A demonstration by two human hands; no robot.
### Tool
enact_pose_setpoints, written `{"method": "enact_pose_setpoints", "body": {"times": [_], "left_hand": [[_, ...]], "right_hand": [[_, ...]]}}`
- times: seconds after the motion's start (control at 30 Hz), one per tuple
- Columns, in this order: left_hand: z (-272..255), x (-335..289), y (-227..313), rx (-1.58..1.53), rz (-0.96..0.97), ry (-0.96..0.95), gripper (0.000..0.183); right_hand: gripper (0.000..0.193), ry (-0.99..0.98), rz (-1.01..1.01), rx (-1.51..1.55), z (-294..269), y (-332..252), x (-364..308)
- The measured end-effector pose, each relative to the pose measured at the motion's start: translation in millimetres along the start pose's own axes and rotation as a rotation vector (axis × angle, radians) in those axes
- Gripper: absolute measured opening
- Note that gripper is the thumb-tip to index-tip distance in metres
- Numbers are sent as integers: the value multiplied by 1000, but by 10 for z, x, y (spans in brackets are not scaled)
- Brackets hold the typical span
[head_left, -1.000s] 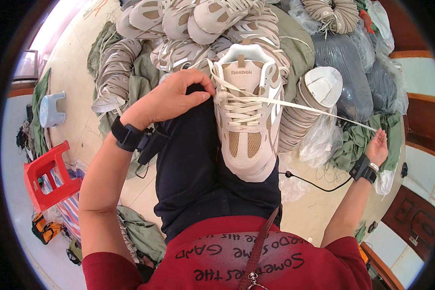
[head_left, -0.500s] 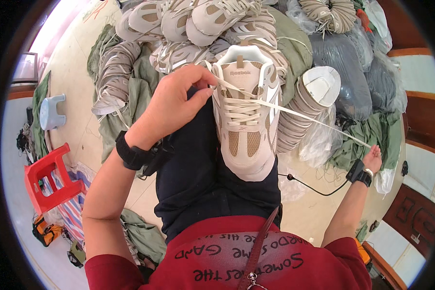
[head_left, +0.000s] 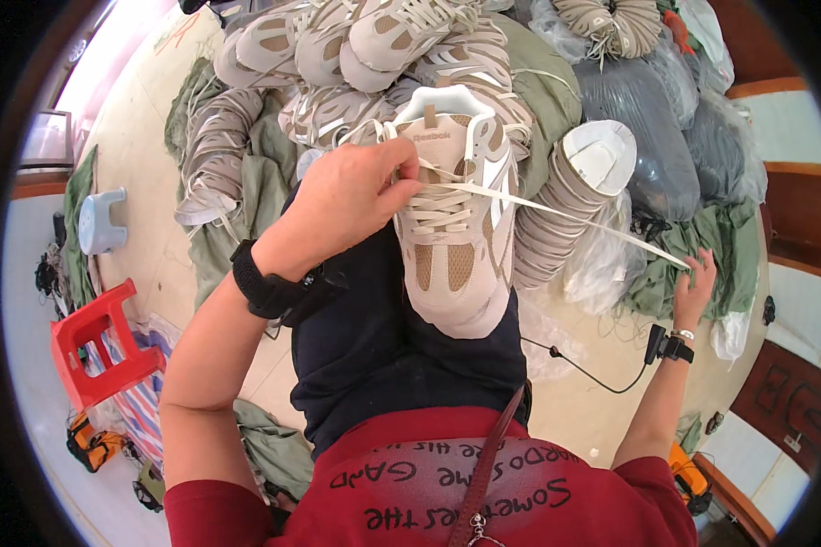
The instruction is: Thread laces through the eyelets of a shoe.
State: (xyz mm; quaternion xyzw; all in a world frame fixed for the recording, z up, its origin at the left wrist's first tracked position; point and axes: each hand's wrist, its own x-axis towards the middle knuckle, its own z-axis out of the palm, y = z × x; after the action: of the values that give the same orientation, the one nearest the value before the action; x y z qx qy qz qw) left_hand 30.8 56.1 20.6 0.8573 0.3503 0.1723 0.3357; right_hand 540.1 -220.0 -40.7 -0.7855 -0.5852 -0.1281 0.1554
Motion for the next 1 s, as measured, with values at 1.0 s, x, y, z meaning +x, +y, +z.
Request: {"method": "enact_pose_setpoints", "body": {"times": [1.0], "left_hand": [[-482, 65, -222, -48, -205, -81, 18]], "right_hand": [[30, 105, 246, -46, -174, 289, 546]]}}
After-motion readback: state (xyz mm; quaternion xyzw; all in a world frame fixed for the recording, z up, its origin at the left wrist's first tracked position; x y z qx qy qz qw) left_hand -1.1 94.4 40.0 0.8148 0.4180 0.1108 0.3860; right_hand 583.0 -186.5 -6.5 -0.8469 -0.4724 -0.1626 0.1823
